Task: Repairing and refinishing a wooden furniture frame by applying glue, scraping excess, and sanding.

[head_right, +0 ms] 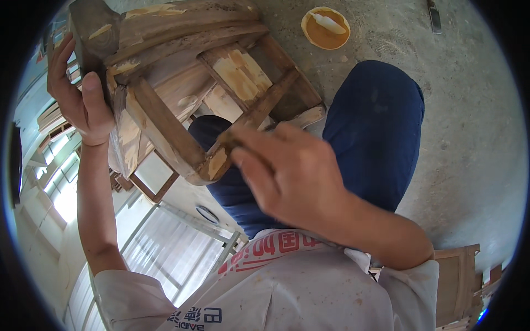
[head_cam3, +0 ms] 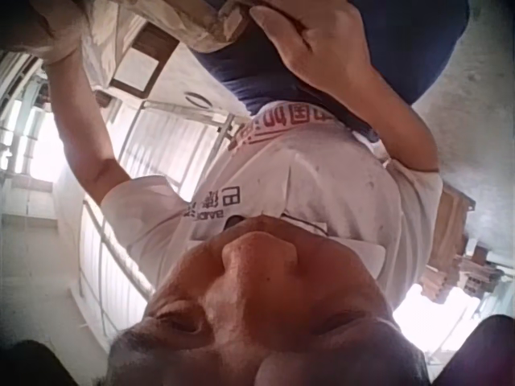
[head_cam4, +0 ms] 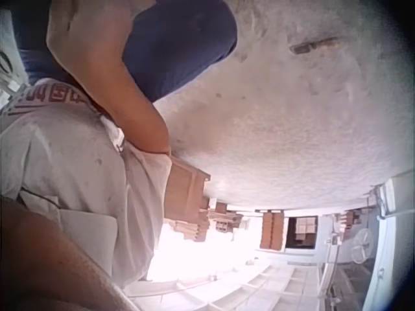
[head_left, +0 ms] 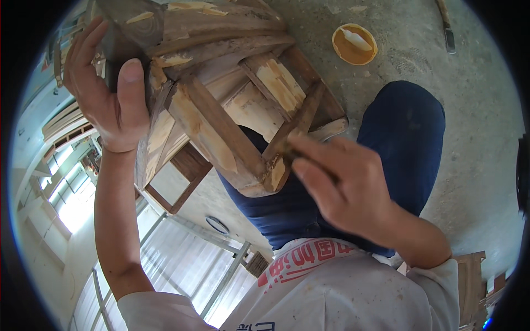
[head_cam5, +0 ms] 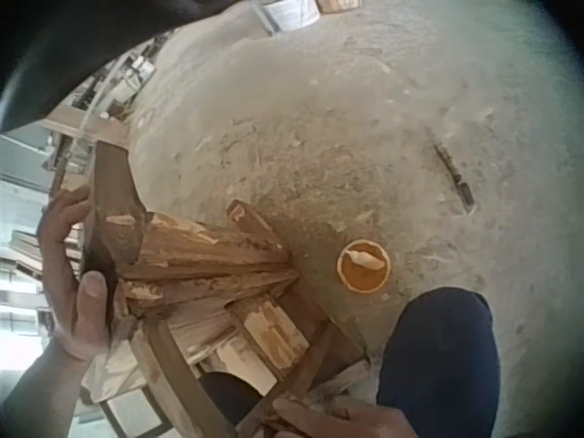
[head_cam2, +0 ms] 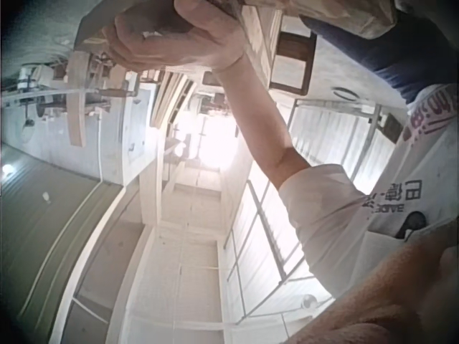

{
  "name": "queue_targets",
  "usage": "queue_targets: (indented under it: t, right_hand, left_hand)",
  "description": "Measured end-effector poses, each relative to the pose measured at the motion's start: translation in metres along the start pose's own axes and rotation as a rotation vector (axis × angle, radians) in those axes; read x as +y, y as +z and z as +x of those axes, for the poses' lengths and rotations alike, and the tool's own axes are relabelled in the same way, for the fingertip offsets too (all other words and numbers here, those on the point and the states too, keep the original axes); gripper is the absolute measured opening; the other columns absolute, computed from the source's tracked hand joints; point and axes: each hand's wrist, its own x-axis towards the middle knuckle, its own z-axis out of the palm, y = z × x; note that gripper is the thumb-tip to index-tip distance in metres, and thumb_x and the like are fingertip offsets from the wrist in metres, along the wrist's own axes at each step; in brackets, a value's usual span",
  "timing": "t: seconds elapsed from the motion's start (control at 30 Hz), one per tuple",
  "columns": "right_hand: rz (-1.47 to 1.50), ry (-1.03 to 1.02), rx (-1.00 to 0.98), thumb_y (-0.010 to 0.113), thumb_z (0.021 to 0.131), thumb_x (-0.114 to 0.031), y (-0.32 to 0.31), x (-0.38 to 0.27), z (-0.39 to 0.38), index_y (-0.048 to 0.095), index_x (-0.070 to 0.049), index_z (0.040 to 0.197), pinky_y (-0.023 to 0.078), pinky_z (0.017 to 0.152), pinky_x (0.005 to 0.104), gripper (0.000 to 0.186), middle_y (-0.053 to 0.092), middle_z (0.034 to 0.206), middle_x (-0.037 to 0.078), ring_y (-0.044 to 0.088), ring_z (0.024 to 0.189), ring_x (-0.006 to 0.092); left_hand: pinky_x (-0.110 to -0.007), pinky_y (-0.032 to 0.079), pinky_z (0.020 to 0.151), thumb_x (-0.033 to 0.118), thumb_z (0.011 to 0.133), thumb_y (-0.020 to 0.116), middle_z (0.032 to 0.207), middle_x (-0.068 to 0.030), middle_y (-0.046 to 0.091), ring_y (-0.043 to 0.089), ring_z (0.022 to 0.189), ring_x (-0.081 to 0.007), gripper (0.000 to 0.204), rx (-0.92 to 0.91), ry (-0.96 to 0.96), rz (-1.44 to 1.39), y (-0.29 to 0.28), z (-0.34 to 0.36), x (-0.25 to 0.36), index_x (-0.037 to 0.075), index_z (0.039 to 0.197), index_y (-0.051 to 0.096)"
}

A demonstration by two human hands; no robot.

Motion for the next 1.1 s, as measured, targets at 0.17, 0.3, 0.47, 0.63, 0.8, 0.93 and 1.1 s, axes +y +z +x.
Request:
queue_targets:
  t: [0.17, 0.3, 0.47, 0.63, 0.8, 0.93, 1.1]
  right_hand:
    - [0.095, 0.031, 0.005, 0.067, 0.092, 0.0, -0.001, 0.007, 0.011, 0.072, 0.008, 0.123, 0.036, 0.056, 0.0261, 0.032, 0.064, 0.074, 0.008, 0.045, 0.06, 0.0133]
    - [0.167, -0.041, -0.045, 0.068, 0.091, 0.001, -0.004, -0.002, 0.006, 0.073, 0.008, 0.117, 0.04, 0.056, 0.0281, 0.028, 0.067, 0.073, 0.009, 0.049, 0.059, 0.0166]
    - [0.184, 0.126, -0.064, 0.066, 0.093, -0.001, -0.014, -0.022, -0.016, 0.068, 0.008, 0.128, 0.036, 0.061, 0.024, 0.035, 0.066, 0.079, 0.007, 0.047, 0.064, 0.0133]
    - [0.121, 0.262, -0.059, 0.064, 0.095, -0.002, -0.005, -0.047, -0.04, 0.064, 0.008, 0.136, 0.033, 0.064, 0.0208, 0.042, 0.066, 0.084, 0.006, 0.046, 0.068, 0.0107]
    - [-0.139, 0.253, 0.037, 0.064, 0.096, -0.003, 0.022, -0.053, -0.06, 0.054, 0.006, 0.147, 0.035, 0.067, 0.0197, 0.053, 0.066, 0.092, 0.006, 0.047, 0.071, 0.0096]
    - [-0.303, 0.115, 0.085, 0.067, 0.095, 0.0, 0.044, -0.045, -0.074, 0.046, 0.008, 0.148, 0.042, 0.07, 0.0186, 0.057, 0.069, 0.107, 0.012, 0.055, 0.077, 0.0116]
    - [-0.369, 0.029, 0.138, 0.066, 0.096, 0.001, 0.077, -0.021, -0.078, 0.048, 0.004, 0.14, 0.044, 0.069, 0.0195, 0.047, 0.067, 0.101, 0.011, 0.056, 0.076, 0.012]
  left_hand:
    - [-0.039, 0.041, 0.107, 0.032, 0.106, 0.05, 0.136, -0.0126, 0.061, 0.056, 0.123, -0.0272, 0.043, 0.032, 0.062, 0.149, -0.001, 0.001, -0.007, 0.003, 0.137, 0.057]
    - [-0.049, 0.037, 0.111, 0.031, 0.094, 0.062, 0.137, -0.021, 0.054, 0.048, 0.128, -0.0383, 0.052, 0.03, -0.015, -0.031, -0.003, 0.001, -0.001, -0.003, 0.132, 0.054]
    - [-0.048, 0.038, 0.11, 0.028, 0.092, 0.064, 0.137, -0.0211, 0.055, 0.049, 0.125, -0.0381, 0.05, 0.064, -0.072, 0.008, -0.005, 0.0, 0.011, -0.003, 0.131, 0.056]
    - [-0.047, 0.037, 0.111, 0.029, 0.092, 0.069, 0.137, -0.0169, 0.056, 0.049, 0.125, -0.0369, 0.049, 0.145, -0.197, 0.03, 0.003, -0.02, 0.016, 0.0, 0.13, 0.057]
    - [-0.03, 0.043, 0.078, 0.017, 0.097, 0.068, 0.107, -0.0093, 0.066, 0.053, 0.086, -0.0204, 0.026, 0.617, -0.482, -0.233, -0.017, -0.054, 0.076, -0.001, 0.116, 0.065]
    - [-0.023, 0.045, 0.064, 0.005, 0.101, 0.064, 0.096, -0.0058, 0.069, 0.054, 0.073, -0.0109, 0.011, 1.031, -0.723, -0.806, 0.009, -0.1, 0.156, -0.001, 0.109, 0.067]
    - [-0.027, 0.047, 0.081, 0.0, 0.096, 0.064, 0.104, -0.0089, 0.069, 0.058, 0.087, -0.0161, 0.021, 0.765, -1.377, -1.468, 0.054, -0.147, 0.269, 0.001, 0.116, 0.068]
